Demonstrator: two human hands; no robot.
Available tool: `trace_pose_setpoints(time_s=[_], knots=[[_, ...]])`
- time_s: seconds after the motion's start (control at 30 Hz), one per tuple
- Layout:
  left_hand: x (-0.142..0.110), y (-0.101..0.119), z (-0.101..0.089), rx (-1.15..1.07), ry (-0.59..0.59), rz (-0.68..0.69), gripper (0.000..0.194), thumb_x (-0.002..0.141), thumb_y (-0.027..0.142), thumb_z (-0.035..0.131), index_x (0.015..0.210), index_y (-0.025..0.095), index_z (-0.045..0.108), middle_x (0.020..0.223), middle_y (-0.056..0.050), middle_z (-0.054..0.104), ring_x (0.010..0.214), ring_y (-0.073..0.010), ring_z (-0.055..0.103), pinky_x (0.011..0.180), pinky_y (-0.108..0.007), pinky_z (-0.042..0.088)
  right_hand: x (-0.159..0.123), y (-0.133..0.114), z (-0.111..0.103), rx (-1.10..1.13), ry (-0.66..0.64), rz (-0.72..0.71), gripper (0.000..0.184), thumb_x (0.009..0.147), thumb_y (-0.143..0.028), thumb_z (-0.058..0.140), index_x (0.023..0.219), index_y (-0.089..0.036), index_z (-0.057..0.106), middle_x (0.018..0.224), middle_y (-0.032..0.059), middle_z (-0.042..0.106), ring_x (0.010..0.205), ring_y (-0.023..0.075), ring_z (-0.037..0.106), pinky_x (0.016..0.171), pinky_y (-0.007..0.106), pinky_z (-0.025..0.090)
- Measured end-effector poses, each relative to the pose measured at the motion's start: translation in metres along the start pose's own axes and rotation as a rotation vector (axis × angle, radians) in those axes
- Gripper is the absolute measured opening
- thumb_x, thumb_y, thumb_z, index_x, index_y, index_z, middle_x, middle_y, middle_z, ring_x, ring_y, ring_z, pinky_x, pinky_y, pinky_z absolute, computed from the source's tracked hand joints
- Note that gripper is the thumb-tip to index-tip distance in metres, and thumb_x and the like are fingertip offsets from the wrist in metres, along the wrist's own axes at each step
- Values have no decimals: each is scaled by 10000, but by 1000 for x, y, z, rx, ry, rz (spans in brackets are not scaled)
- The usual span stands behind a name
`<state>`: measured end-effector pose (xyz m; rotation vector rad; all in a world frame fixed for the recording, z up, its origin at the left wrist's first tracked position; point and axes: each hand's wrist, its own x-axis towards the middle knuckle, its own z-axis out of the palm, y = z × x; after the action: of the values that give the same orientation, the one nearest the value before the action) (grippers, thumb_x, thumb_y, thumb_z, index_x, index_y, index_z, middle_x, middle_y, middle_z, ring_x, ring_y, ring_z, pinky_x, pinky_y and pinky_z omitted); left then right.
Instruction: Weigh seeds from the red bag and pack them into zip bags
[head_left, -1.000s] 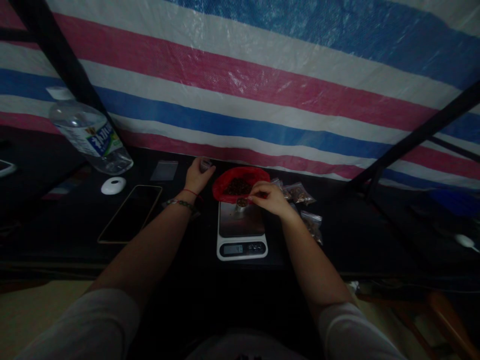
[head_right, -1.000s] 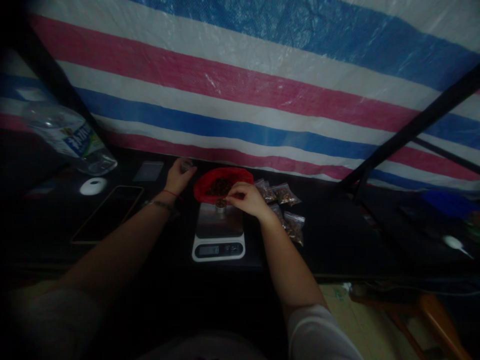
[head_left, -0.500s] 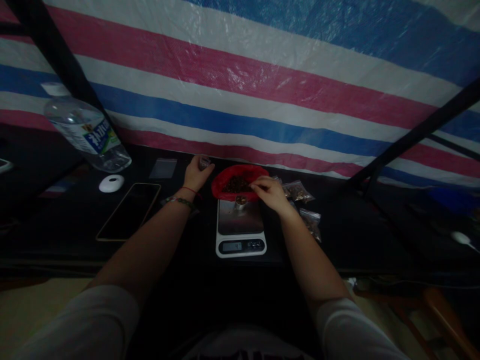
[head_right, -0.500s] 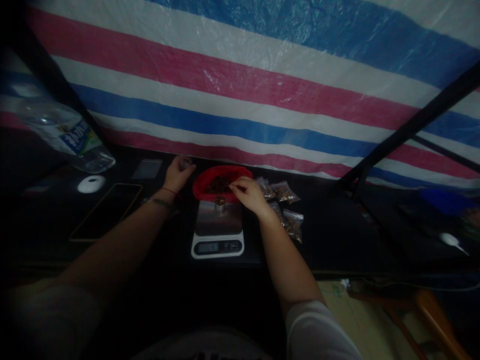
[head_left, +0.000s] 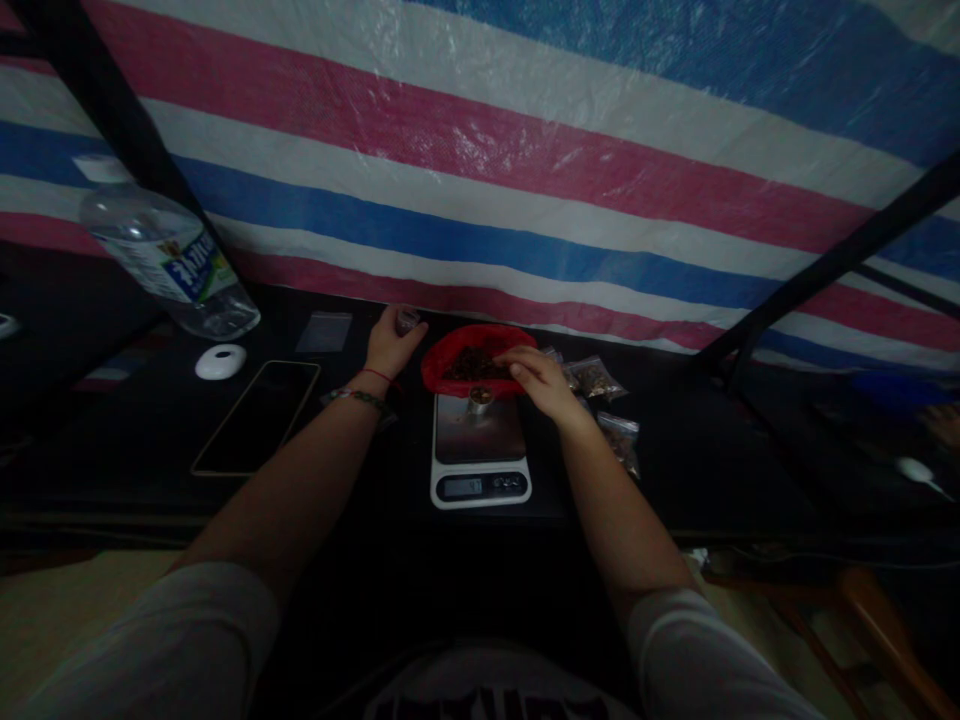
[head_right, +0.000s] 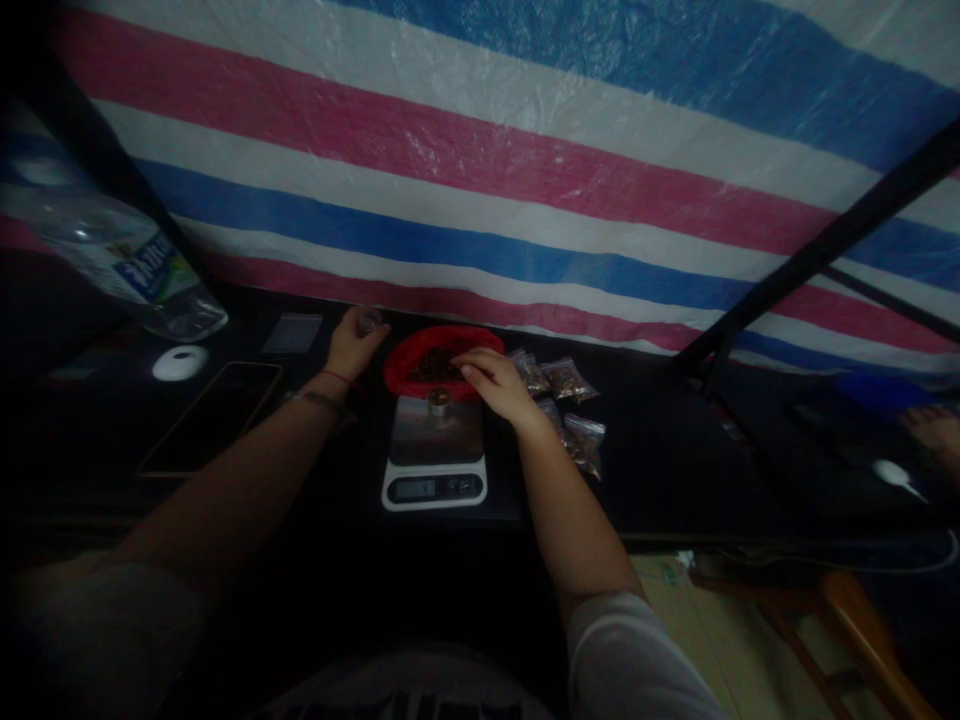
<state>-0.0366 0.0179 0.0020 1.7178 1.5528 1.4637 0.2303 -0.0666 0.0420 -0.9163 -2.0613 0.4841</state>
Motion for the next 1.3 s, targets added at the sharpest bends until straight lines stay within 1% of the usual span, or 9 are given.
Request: trace_pose_setpoints(time_s=[0.27, 0.37, 0.47, 0.53, 0.73, 0.9, 1.0, 1.1, 1.3], knots=[[2, -5, 1, -11, -19, 27, 362, 702, 395, 635, 991, 182, 587, 984, -66, 638, 897, -203, 599, 856, -339, 464, -2, -13, 9, 12, -239, 18, 694, 677, -426, 765, 1301, -250, 519, 1285, 102, 581, 1071, 258, 588, 931, 428, 456], [0, -5, 2, -59, -105, 79, 422, 703, 430, 625, 1033, 171, 574, 988, -66, 631, 899, -204, 596, 858, -342, 464, -3, -12, 9, 4, -234, 8, 621, 751, -461, 693, 1308, -252, 512, 1288, 97, 578, 1100, 257, 577, 949, 430, 445], [-5, -2, 3, -109, -291, 140, 521, 682, 476, 633, 1096, 169, 556, 1001, -64, 626, 909, -215, 597, 847, -344, 470, -4, -6, 5, 20, -112, 28, 452, 917, -494, 435, 1275, -239, 542, 1158, 82, 640, 1033, 224, 607, 912, 402, 467], [-8, 1, 3, -110, -400, 182, 571, 656, 492, 656, 1118, 173, 555, 1031, -65, 622, 932, -224, 594, 854, -347, 469, -5, -3, 2, -12, -25, 83, 463, 966, -482, 293, 1232, -230, 577, 1027, 65, 672, 953, 203, 631, 877, 383, 483], [-9, 4, 4, -68, -511, 192, 608, 618, 501, 692, 1118, 179, 562, 1008, -51, 627, 878, -214, 595, 811, -343, 483, -3, 1, -2, -159, -1, 155, 442, 968, -457, 312, 1142, -226, 646, 1064, 59, 679, 1070, 219, 607, 970, 394, 441], [-9, 4, 3, -74, -494, 200, 566, 645, 487, 681, 1106, 180, 562, 1025, -54, 623, 908, -216, 593, 826, -342, 480, -3, -4, 0, -60, -85, 112, 358, 939, -420, 420, 1196, -261, 611, 1087, 46, 677, 1031, 217, 622, 936, 402, 465], [-9, 4, 2, -68, -464, 215, 525, 669, 476, 670, 1087, 174, 570, 1008, -50, 626, 898, -208, 593, 809, -325, 477, -1, -13, 4, 32, -205, 54, 511, 807, -418, 642, 1282, -257, 539, 1213, 69, 631, 1058, 239, 613, 928, 403, 473], [-8, 5, 1, -56, -370, 215, 495, 678, 462, 662, 1063, 163, 576, 987, -48, 628, 876, -201, 593, 792, -315, 474, 0, -22, 11, 24, -264, 12, 708, 676, -371, 769, 1319, -237, 504, 1241, 95, 610, 1103, 256, 593, 964, 407, 449], [-4, 5, -1, -5, -153, 167, 480, 671, 435, 661, 1053, 159, 566, 960, -50, 629, 873, -203, 590, 831, -332, 465, 0, -24, 21, -25, -275, 25, 606, 723, -255, 708, 1300, -230, 524, 1049, 64, 678, 968, 214, 635, 902, 376, 479]])
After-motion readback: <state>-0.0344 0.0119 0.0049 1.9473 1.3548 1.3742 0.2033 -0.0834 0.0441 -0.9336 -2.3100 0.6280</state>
